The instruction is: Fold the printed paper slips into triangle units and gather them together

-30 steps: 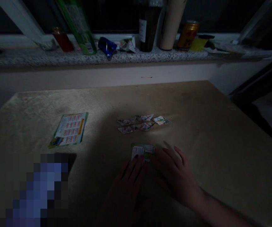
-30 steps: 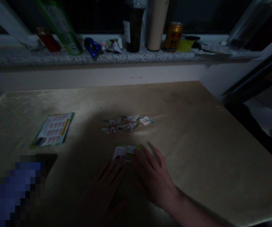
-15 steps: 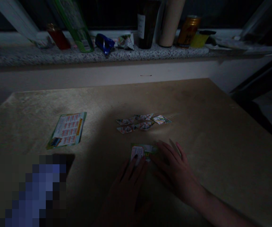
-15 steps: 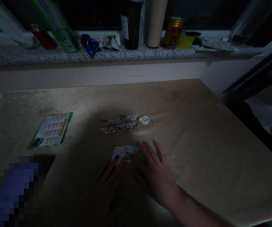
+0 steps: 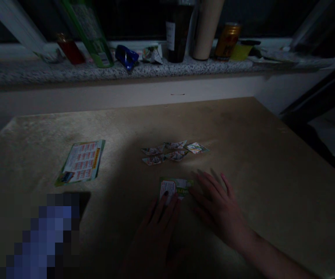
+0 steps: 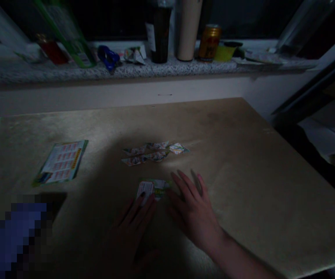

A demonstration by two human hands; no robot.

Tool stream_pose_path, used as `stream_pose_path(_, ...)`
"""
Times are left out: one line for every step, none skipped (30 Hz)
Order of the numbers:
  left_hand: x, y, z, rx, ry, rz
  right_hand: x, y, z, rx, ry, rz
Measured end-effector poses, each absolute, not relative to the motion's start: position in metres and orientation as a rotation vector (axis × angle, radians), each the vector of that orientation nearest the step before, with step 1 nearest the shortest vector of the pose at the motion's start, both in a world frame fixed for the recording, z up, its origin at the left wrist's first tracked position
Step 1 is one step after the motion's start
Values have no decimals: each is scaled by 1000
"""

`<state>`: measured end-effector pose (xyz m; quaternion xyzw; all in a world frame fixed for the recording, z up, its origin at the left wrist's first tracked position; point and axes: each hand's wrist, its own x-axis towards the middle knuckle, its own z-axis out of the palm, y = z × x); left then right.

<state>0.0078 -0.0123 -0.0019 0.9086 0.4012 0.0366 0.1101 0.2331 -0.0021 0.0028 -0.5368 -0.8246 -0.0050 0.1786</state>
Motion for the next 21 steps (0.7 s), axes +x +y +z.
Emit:
stream_pose_path(8,-13,-2,2674,1179,105,233,-2,3,-1526,-2331,-15)
stream_pose_path(7,-13,-2,2678,1174,97,233,-2,3,-1532,-2333,-13)
stream_pose_path(7,-13,-1,2680,1170,92,233,-1,3,-1534,-2335,-11)
stream_pose_path(7,-13,-1,2680,1171,86,232,-1,4,-1533,-2336,-16)
stream_pose_path(7,-12,0,2679,1169,81,232,-1,4,-1528,-2336,-29)
stream_pose_path(7,-12,0,2678,1161,77,232,-1,4,-1519,-2336,-51)
stream_pose_path(6,-12,0,2675,1157,72,231,-2,4,-1510,-2335,-77)
stream_pose_path(6,-12,-1,2672,1155,72,231,-2,4,-1501,-2333,-102)
stream_pose_path(6,-12,-1,2668,1155,73,231,-2,4,-1497,-2332,-120)
stream_pose_path(7,-12,-1,2664,1155,73,230,-2,4,-1498,-2331,-128)
stream_pose_path(7,-12,-1,2661,1154,72,230,-2,4,-1504,-2331,-126)
stream_pose_path(7,-12,0,2656,1155,66,230,-2,4,-1512,-2332,-114)
stream_pose_path(7,-12,1,2652,1153,62,230,-2,4,-1520,-2332,-101)
stream_pose_path(8,-11,1,2646,1148,61,230,-2,3,-1529,-2330,-93)
stream_pose_path(8,-11,2,2641,1142,64,230,-2,3,-1535,-2330,-92)
stream_pose_path(8,-11,3,2634,1142,69,231,-1,3,-1537,-2331,-98)
stream_pose_path(8,-11,3,2628,1144,79,231,-1,2,-1538,-2334,-109)
stream_pose_path(8,-11,3,2624,1147,89,231,-1,2,-1538,-2339,-122)
stream_pose_path(8,-12,2,2623,1147,98,231,-1,1,-1541,-2349,-131)
stream_pose_path(8,-12,2,2622,1147,100,231,-1,1,-1543,-2362,-134)
stream_pose_path(8,-12,1,2623,1144,100,231,-1,1,-1546,-2377,-136)
